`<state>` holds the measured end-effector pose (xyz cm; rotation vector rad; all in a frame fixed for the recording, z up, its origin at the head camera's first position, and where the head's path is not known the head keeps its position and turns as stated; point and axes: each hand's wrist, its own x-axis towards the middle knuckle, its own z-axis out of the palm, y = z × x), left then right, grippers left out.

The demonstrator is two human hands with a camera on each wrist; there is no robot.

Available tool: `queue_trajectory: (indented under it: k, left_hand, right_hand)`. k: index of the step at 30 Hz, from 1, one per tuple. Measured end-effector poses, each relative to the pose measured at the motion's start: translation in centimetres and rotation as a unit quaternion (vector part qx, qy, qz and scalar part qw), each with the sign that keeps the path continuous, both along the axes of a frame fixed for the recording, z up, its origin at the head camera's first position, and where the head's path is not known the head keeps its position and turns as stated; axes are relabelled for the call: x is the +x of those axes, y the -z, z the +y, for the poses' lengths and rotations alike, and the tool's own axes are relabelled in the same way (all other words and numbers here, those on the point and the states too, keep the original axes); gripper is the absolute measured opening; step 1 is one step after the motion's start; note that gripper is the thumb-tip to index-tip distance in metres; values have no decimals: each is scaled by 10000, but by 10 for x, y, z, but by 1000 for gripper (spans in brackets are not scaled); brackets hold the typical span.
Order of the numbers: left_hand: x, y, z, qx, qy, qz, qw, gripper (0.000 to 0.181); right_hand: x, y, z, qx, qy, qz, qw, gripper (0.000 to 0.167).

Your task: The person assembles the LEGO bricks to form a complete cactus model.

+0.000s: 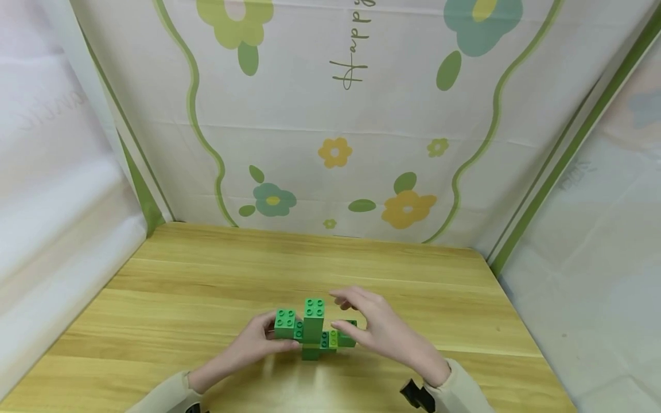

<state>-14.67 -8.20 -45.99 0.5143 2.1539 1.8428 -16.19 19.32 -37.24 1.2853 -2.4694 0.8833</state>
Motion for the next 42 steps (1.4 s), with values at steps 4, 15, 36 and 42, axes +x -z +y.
queue_trajectory:
  k: [4, 15, 36, 42]
  left_hand:
    - [1, 1, -2, 56, -22, -33, 10000, 56]
    - [1, 0, -8, 84, -259, 98, 9996, 47]
    - [5, -2, -8, -114, -532, 457, 9975, 40]
    - [3, -2, -9, -261, -596, 600, 9961, 39]
  right_hand:
    - [4, 12, 13, 174, 347, -312, 9988, 45]
    - [10, 43, 29, 54, 390, -817, 9959, 32]
    - [11, 48, 30, -296, 302, -879, 9952, 29]
    - [10, 47, 30, -300, 296, -940, 9947, 28]
